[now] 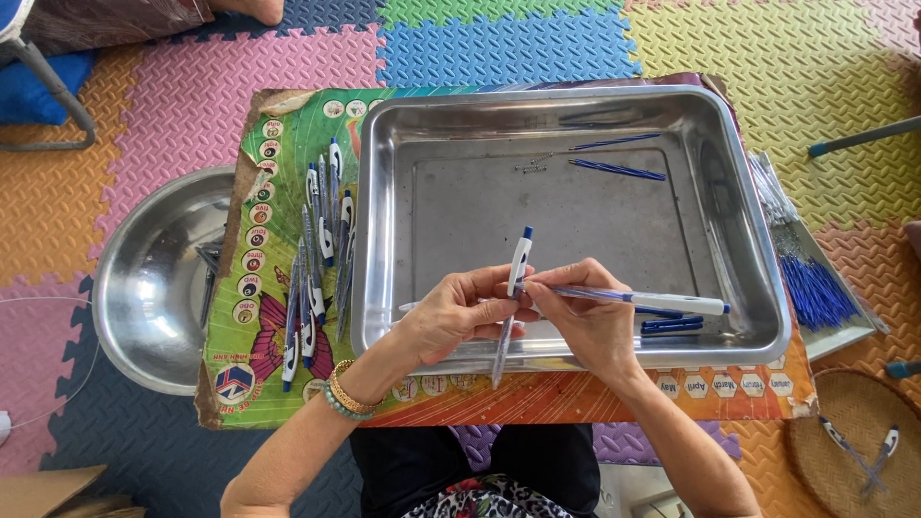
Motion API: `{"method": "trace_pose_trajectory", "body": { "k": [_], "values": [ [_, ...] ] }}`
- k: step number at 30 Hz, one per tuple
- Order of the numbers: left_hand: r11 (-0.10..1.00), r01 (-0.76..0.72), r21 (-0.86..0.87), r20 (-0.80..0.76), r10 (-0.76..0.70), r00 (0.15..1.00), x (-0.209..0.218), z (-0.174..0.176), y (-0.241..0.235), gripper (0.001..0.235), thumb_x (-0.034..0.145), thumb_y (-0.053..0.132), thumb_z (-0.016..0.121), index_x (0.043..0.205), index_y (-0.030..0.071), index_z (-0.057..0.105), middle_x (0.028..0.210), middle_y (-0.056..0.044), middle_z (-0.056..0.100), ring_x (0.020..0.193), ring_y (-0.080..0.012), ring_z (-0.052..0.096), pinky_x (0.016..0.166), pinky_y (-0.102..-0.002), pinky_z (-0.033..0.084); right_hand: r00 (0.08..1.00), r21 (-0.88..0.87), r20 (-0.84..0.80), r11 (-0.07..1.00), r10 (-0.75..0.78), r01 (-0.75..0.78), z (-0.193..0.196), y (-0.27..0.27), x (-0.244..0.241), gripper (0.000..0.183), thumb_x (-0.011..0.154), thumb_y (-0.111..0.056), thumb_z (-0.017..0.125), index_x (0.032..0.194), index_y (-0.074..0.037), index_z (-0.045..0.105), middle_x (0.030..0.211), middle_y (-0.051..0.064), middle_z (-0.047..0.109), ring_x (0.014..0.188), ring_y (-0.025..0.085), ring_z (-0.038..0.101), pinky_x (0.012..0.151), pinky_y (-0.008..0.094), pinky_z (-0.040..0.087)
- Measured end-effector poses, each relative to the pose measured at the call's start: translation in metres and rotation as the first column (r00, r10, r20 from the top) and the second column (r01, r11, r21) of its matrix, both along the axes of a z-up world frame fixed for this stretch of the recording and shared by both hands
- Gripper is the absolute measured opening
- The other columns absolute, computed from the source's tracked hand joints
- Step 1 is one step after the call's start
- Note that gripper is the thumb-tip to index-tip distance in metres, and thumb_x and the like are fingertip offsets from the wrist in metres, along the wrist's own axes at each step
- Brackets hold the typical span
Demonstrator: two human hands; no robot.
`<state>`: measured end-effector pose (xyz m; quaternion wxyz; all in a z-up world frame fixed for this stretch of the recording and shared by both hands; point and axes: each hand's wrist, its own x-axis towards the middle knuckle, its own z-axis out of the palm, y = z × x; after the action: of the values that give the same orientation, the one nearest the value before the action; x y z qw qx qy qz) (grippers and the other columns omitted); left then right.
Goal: The person repeatedly disassembles ballpoint pens by removing the caps, pulling out the ink cartridges, and detaching the internal springs. The components are placed into a metal tray, with caps and cartridges grouped separately.
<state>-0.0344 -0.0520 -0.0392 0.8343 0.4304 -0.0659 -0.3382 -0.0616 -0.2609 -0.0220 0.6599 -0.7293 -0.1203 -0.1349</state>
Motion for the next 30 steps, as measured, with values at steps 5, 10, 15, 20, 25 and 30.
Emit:
{"method": "trace_pose_trajectory", "body": {
  "k": [5,10,15,20,25,30],
  "values": [
    [1.0,-0.005,-0.003,-0.006,0.005,1.0,0.0,0.002,0.001,0.052,0.101,-0.003,0.074,0.153,0.002,0.065,0.123,-0.022,0.081,0.113,-0.0351,0.08,0.093,-0.05,0.07,1.0,0.017,0.025,1.0,-0.002,0.001,-0.004,-0.002,0.002,0.015,0.09,0.001,0.088,0.103,0.002,0.08,0.09,0.022,0.083,0.077,0.029,0.086,0.076,0.04,0.072],
    [1.0,-0.008,-0.018,-0.008,0.008,1.0,0.0,-0.001,0.0,0.054,0.1,-0.004,0.076,0.153,0.001,0.065,0.122,-0.023,0.081,0.111,-0.0366,0.081,0.092,-0.051,0.069,0.999,0.027,0.043,1.0,-0.016,0.015,-0.002,0.003,0.002,0.014,0.091,0.0,0.089,0.102,0.003,0.08,0.088,0.022,0.083,0.074,0.027,0.085,0.072,0.037,0.071],
    [0.998,-0.061,0.009,0.014,0.061,0.998,-0.001,-0.001,-0.001,0.057,0.097,-0.003,0.079,0.152,0.002,0.066,0.121,-0.023,0.082,0.106,-0.0354,0.082,0.088,-0.05,0.071,0.994,0.037,0.106,0.999,-0.021,0.017,-0.002,0.006,0.005,0.011,0.092,0.0,0.087,0.101,0.0,0.08,0.086,0.019,0.082,0.069,0.024,0.083,0.064,0.029,0.067],
    [0.997,-0.079,0.018,0.0,0.079,0.997,-0.002,-0.005,-0.001,0.057,0.097,-0.002,0.08,0.152,0.001,0.066,0.121,-0.024,0.082,0.104,-0.0368,0.082,0.088,-0.053,0.07,0.99,0.037,0.14,0.999,-0.021,0.016,-0.012,0.005,0.01,0.01,0.094,-0.001,0.086,0.1,-0.001,0.079,0.085,0.017,0.081,0.07,0.023,0.083,0.062,0.027,0.065],
    [0.992,-0.113,0.06,0.016,0.112,0.994,-0.003,-0.006,-0.003,0.057,0.098,0.001,0.08,0.152,-0.002,0.065,0.113,-0.02,0.082,0.099,-0.033,0.084,0.085,-0.051,0.071,0.924,-0.314,0.383,0.94,-0.006,0.136,-0.022,-0.002,0.009,0.014,0.09,-0.002,0.089,0.092,-0.009,0.077,0.09,0.011,0.083,0.07,0.026,0.083,0.058,0.029,0.062],
    [0.991,-0.103,0.081,0.051,0.099,0.994,0.0,-0.004,0.001,0.056,0.1,0.005,0.079,0.153,-0.002,0.064,0.111,-0.018,0.082,0.097,-0.031,0.084,0.085,-0.052,0.071,0.821,-0.433,0.558,0.887,0.121,0.163,-0.038,-0.003,0.005,0.014,0.089,0.0,0.082,0.09,-0.014,0.079,0.096,0.015,0.08,0.082,0.032,0.082,0.074,0.038,0.068]
  ]
}}
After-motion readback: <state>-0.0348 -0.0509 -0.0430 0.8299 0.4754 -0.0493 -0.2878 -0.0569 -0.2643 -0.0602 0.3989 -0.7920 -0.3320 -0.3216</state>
